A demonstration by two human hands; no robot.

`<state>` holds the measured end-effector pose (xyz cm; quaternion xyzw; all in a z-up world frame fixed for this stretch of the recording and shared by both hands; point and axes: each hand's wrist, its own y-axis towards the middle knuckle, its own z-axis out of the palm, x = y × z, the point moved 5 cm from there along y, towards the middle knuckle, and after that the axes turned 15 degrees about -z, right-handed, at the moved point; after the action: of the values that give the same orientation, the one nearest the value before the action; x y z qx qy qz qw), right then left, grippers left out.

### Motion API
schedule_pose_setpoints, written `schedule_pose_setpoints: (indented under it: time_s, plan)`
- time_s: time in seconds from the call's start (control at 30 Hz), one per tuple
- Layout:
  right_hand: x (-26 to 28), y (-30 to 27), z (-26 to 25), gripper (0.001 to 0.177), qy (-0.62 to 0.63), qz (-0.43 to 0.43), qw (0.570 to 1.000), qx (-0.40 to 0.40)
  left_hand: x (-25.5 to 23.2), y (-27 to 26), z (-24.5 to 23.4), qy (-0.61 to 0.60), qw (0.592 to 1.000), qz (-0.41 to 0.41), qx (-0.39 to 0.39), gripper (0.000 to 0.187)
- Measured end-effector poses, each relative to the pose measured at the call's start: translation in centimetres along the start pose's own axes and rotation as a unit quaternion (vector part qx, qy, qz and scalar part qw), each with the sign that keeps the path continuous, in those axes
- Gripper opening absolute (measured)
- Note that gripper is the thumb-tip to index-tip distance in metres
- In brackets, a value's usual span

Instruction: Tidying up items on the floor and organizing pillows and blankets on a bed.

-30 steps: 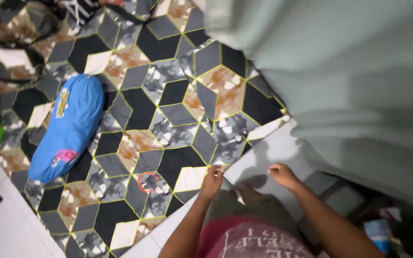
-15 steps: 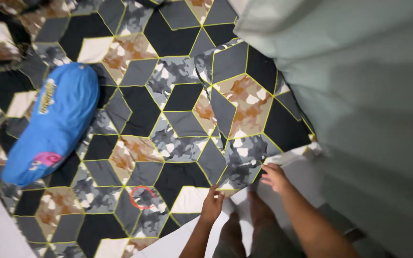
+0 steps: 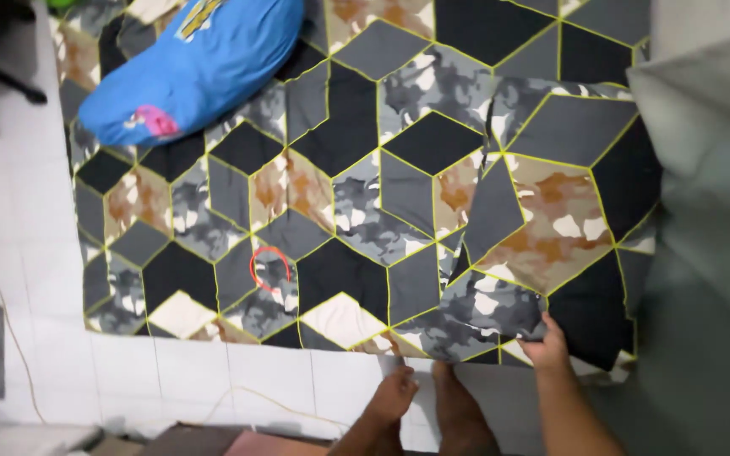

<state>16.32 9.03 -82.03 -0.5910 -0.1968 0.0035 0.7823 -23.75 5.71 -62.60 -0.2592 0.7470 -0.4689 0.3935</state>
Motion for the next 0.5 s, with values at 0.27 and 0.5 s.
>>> schedule_pose_setpoints:
  time_s: [0.27, 0.5]
  plan:
    - [4.5, -10.5, 6.3, 0.031, -0.058, -0.072, 0.995, 0.045, -4.5, -4.6, -2.6, -0.041, 0.998, 0.042, 0.000, 0.040]
    - [2.6, -20.7, 15.0, 0.038, -0.057, 0.071, 0.979, 0.183, -3.9, -6.7, -8.4, -0.161, 0.984, 0.071, -0.006, 0.038]
